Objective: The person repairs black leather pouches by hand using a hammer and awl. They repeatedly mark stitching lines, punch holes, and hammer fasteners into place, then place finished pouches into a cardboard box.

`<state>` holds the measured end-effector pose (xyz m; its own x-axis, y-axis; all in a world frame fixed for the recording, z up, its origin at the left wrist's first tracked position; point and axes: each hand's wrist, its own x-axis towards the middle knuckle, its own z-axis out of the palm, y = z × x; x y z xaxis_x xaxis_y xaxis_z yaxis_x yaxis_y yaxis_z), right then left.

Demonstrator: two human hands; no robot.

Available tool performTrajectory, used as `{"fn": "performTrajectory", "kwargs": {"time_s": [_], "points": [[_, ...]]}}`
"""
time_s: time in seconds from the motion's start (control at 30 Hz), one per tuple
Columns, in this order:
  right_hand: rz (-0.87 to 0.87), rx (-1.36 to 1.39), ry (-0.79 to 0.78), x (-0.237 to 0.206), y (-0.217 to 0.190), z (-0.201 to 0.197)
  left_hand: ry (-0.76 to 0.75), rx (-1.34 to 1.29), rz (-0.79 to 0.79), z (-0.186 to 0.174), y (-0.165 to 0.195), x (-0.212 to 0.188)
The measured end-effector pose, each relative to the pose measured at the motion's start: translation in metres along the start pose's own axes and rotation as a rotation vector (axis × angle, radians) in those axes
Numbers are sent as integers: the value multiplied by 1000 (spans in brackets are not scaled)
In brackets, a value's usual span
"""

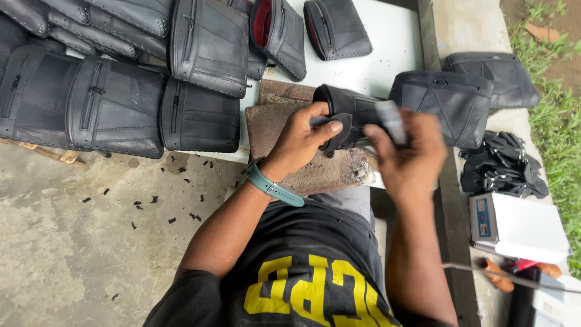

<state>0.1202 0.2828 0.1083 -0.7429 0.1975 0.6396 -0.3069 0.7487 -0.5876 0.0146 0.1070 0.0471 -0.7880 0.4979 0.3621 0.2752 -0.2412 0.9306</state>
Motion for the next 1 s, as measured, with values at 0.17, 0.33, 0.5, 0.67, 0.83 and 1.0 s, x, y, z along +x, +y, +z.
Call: {"fn": "performTrajectory", "kwargs": {"time_s": [0.17,0.33,0.5,0.67,0.83,1.0], "points": [[-56,-206,7,21,40,-9,57,-150,-35,-6,2,9],[-64,-33,23,22,67,12,101,0,18,-4,0,9],[53,235,41,16,71,18,166,150,25,3,-7,7],[118,187,37,18,71,17,335,343,74,9,-12,10],[95,251,29,19,73,17,366,387,43,10,-13,11],[62,185,33,15,73,17,418,466,134,15,-16,12]]}}
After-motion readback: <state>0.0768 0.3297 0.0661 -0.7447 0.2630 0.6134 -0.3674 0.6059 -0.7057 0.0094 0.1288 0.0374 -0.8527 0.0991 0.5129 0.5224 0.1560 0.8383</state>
